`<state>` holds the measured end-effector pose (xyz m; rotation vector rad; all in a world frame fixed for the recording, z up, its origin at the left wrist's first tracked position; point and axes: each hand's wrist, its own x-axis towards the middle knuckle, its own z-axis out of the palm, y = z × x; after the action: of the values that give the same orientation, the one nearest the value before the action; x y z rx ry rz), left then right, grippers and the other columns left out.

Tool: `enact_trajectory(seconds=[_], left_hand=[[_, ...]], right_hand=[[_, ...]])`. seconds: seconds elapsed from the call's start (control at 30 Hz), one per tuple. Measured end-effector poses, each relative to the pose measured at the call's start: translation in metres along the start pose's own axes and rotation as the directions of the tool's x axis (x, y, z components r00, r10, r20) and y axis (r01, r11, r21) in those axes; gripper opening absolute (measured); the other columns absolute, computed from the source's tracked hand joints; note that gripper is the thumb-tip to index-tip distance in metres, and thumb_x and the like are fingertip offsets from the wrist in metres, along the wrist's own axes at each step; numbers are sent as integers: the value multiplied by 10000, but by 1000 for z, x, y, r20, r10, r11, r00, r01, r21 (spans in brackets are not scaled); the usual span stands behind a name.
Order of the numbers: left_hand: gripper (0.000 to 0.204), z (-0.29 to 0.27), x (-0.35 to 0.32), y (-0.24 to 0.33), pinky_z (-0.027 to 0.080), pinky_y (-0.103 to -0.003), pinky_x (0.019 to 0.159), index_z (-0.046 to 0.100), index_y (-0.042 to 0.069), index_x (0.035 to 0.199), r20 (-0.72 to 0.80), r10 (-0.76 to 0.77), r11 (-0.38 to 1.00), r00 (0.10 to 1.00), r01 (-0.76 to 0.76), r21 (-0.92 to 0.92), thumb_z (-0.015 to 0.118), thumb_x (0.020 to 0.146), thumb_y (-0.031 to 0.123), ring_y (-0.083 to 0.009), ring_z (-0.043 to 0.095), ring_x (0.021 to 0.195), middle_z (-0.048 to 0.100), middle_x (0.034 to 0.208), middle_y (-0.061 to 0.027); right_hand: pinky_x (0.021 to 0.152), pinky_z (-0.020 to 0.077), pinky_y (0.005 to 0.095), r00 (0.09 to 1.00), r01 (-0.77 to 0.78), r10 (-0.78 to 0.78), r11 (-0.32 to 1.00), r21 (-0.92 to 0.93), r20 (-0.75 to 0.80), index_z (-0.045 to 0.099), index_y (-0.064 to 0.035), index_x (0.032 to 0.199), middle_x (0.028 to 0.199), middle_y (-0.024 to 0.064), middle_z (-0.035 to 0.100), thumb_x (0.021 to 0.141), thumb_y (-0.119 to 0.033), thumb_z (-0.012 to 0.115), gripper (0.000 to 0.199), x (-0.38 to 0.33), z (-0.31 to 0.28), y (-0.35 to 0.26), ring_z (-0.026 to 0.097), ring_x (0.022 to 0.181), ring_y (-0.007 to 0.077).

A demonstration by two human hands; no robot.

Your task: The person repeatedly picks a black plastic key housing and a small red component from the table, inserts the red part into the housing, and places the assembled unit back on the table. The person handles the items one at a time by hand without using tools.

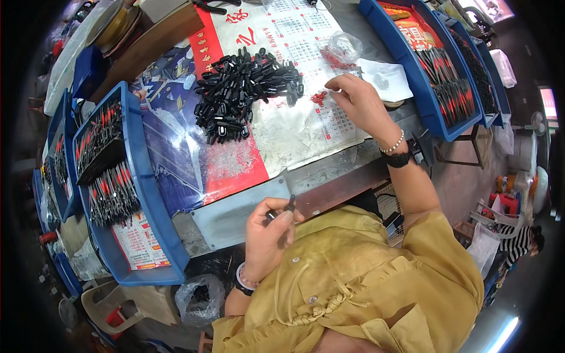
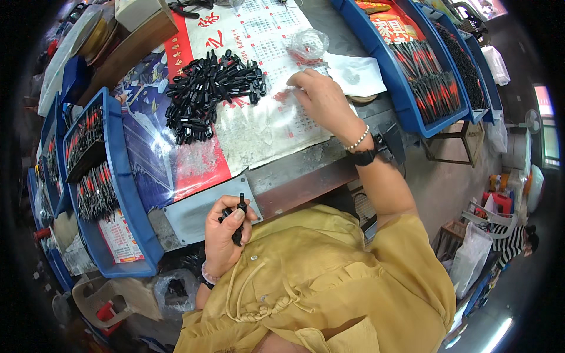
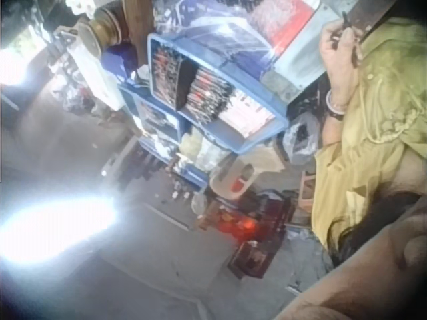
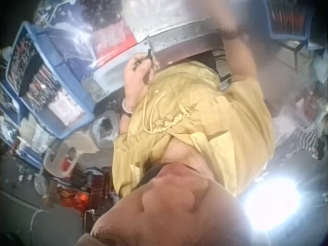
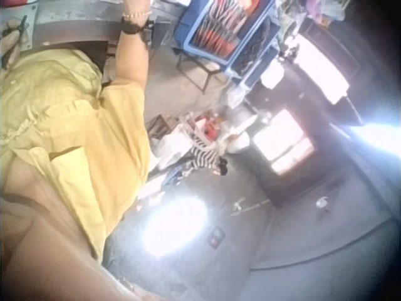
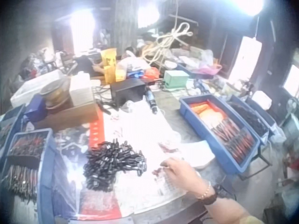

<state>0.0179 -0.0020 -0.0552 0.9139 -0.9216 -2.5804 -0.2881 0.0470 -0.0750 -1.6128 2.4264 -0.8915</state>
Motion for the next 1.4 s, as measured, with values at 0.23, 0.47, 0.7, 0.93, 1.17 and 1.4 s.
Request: enact_trajectory(seconds=[0.23,0.47,0.7,0.93,1.17,1.4], left_hand=[[118,-4,-3,5,406,-194,511,535,5,1013,54,-35,999,998,35,-8,565,909,52,-63,496,558,657,890,-113],[114,-1,-1,7,396,-185,495,543,20,1016,57,-47,999,997,45,28,567,907,41,-50,502,559,667,897,-106],[152,4,5,5,386,-178,479,543,23,1064,59,-56,998,997,53,44,563,917,59,-49,508,542,668,892,-103],[193,11,7,2,374,-177,458,533,22,1116,78,-58,997,995,54,57,540,934,84,-55,501,522,663,859,-109],[180,11,1,3,387,-181,453,527,4,1101,70,-55,997,996,50,66,517,948,98,-55,499,514,661,841,-118],[174,10,-7,7,391,-185,446,525,0,1072,70,-24,995,997,17,95,490,965,134,-61,504,510,645,799,-114]], right_hand=[[671,473,385,985,46,-40,998,-31,171,594,15,856,779,148,584,794,-59,612,98,17,5,12,589,737,321],[609,495,307,967,-210,152,930,301,204,566,23,789,738,108,618,782,-30,608,68,11,-10,3,629,663,201],[684,536,238,924,-373,274,479,795,268,595,68,1029,884,90,654,866,5,599,175,-42,-22,-44,664,759,141],[691,521,241,868,-496,110,199,845,483,564,45,956,869,79,618,909,-32,581,92,-71,-5,-91,639,753,128],[657,498,228,843,-537,102,170,826,527,553,45,974,862,64,599,926,-64,557,119,-76,-1,-108,603,721,96],[644,498,224,813,-580,99,56,812,574,564,45,993,857,60,609,925,-70,575,135,-76,7,-117,598,708,90]])
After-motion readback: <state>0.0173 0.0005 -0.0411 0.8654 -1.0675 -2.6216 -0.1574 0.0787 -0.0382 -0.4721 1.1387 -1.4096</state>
